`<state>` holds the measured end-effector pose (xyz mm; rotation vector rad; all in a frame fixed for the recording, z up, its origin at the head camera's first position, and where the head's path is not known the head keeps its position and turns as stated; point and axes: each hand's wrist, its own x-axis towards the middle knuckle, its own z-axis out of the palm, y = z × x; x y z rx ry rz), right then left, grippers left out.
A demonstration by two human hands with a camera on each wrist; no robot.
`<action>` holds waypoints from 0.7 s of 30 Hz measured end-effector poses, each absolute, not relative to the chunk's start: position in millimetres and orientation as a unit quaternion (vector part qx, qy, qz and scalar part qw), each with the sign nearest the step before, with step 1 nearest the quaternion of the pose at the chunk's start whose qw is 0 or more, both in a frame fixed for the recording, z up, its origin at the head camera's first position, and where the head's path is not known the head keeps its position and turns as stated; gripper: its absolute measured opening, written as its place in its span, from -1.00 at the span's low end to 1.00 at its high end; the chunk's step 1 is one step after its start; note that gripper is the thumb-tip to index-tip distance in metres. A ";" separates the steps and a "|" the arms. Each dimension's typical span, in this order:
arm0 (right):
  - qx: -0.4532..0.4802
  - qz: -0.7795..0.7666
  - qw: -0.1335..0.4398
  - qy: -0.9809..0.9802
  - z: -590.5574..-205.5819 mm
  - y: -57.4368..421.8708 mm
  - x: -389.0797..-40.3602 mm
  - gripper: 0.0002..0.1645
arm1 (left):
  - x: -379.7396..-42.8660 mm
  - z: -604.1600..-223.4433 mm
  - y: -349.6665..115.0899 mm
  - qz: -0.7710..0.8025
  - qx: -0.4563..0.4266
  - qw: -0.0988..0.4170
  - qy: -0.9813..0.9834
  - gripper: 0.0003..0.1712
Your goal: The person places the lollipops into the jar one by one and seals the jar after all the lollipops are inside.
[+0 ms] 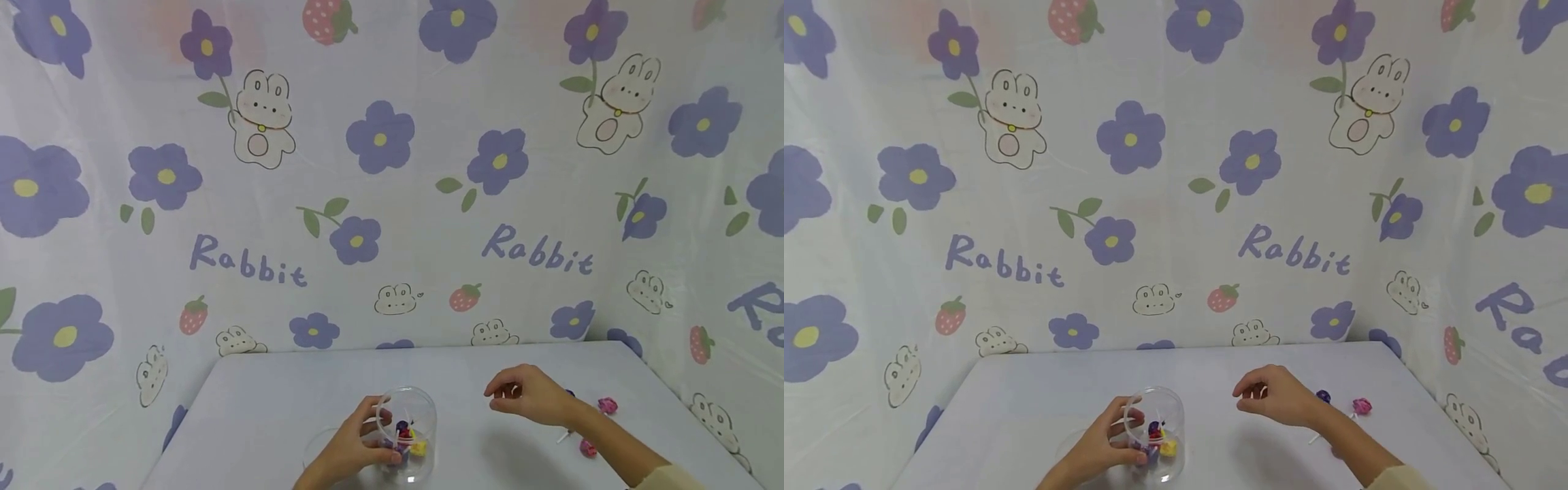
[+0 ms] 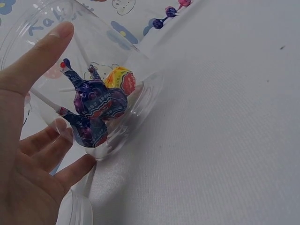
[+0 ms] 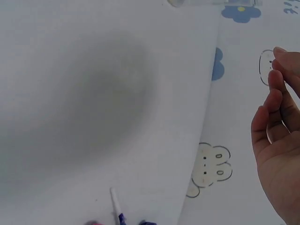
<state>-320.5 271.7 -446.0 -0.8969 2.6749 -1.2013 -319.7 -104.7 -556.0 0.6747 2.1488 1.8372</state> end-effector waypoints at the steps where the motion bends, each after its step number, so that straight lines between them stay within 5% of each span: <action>1: -0.285 -0.392 0.037 0.874 -445.7 276.8 -319.7 -0.86 | -319.4 -556.1 -104.6 0.628 0.230 0.117 0.734 -0.03; 21: -0.120 -0.401 -0.005 0.908 -462.1 384.6 -297.9 -0.73 | -318.7 -554.7 -102.6 0.611 0.214 0.120 0.753 -0.02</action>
